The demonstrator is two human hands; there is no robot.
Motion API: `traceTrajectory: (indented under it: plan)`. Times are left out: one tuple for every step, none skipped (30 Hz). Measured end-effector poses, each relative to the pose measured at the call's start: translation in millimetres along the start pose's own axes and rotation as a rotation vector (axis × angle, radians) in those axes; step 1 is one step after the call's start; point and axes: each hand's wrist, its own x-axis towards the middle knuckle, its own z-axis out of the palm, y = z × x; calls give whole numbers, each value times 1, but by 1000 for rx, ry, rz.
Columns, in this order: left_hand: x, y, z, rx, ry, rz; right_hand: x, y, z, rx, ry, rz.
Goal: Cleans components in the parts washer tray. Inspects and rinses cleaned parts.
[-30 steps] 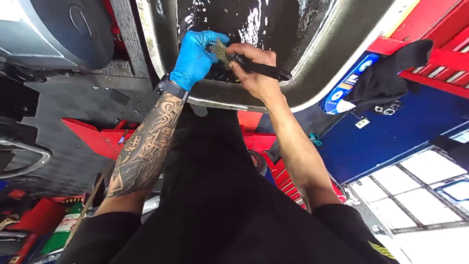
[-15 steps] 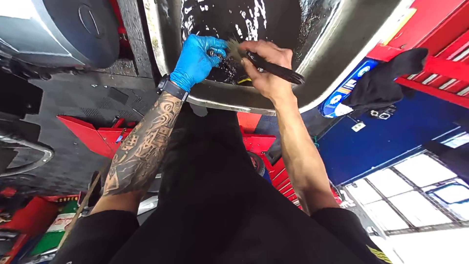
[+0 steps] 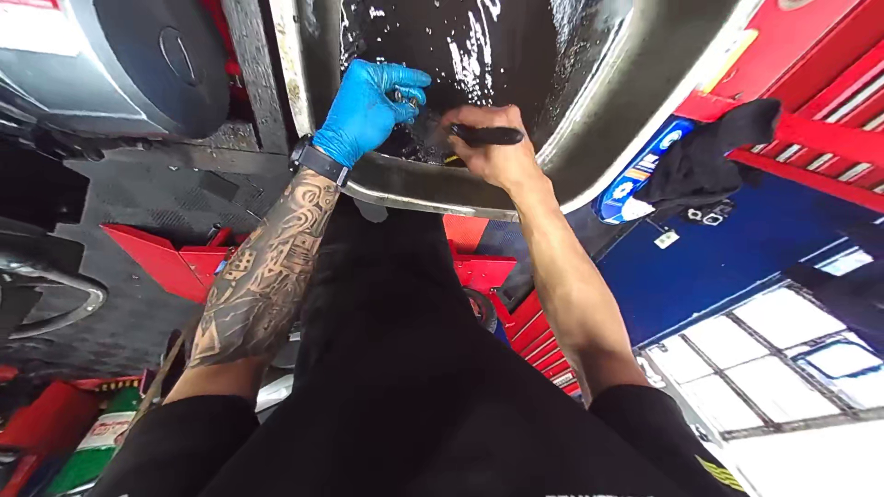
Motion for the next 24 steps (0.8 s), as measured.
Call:
traceTrajectory:
  plan:
    - [0, 1, -4, -26, 2, 6, -2, 3, -3, -22, 21, 22]
    - [1, 1, -5, -33, -6, 9, -4, 1, -5, -2, 93, 27]
    - [2, 1, -6, -25, -12, 9, -2, -5, -8, 35, 178, 8]
    - [4, 0, -6, -1, -14, 13, 3, -15, -8, 90, 237, -22]
    - [4, -1, -3, 45, -15, 24, 6, -25, -4, 152, 264, -50]
    - [6, -2, 0, 103, -13, 49, 11, -30, 2, 208, 256, -78]
    - [8, -1, 0, 143, -20, 77, 15, -28, 7, 238, 223, -93]
    - [9, 0, 0, 163, -37, 81, 15, -23, 10, 230, 185, -83]
    - [9, 0, 0, 145, -67, 53, 13, -17, 7, 203, 152, -59]
    - [9, 0, -1, 89, -86, 2, 14, -14, -1, 157, 126, -37]
    - [10, -1, -3, -9, -91, -63, 18, -15, -10, 99, 121, -17]
    - [8, -4, -2, -136, -88, -134, 18, -18, -15, 58, 140, 9]
    - [7, -9, 2, -274, -62, -204, 17, -21, -18, 39, 183, 29]
    - [9, -12, 5, -420, -13, -263, 19, -23, -20, 31, 241, 47]
    - [14, -15, 9, -566, 54, -314, 24, -20, -19, 33, 304, 67]
    - [19, -15, 12, -693, 128, -366, 28, -15, -15, 38, 354, 90]
    - [24, -13, 14, -809, 216, -416, 32, -7, -7, 26, 377, 122]
    - [30, -13, 15, -907, 295, -453, 36, 3, 3, -12, 367, 156]
    - [35, -14, 16, -980, 346, -468, 38, 14, 14, -67, 326, 185]
    - [40, -15, 18, -1019, 371, -466, 40, 23, 25, -131, 277, 209]
    - [45, -17, 18, -1038, 379, -457, 42, 27, 33, -178, 235, 225]
    - [48, -18, 19, -1044, 379, -455, 43, 28, 40, -184, 226, 233]
    - [50, -20, 19, -1043, 379, -461, 43, 27, 42, -155, 236, 242]
    - [51, -21, 19, -1041, 383, -477, 43, 23, 39, -102, 263, 258]
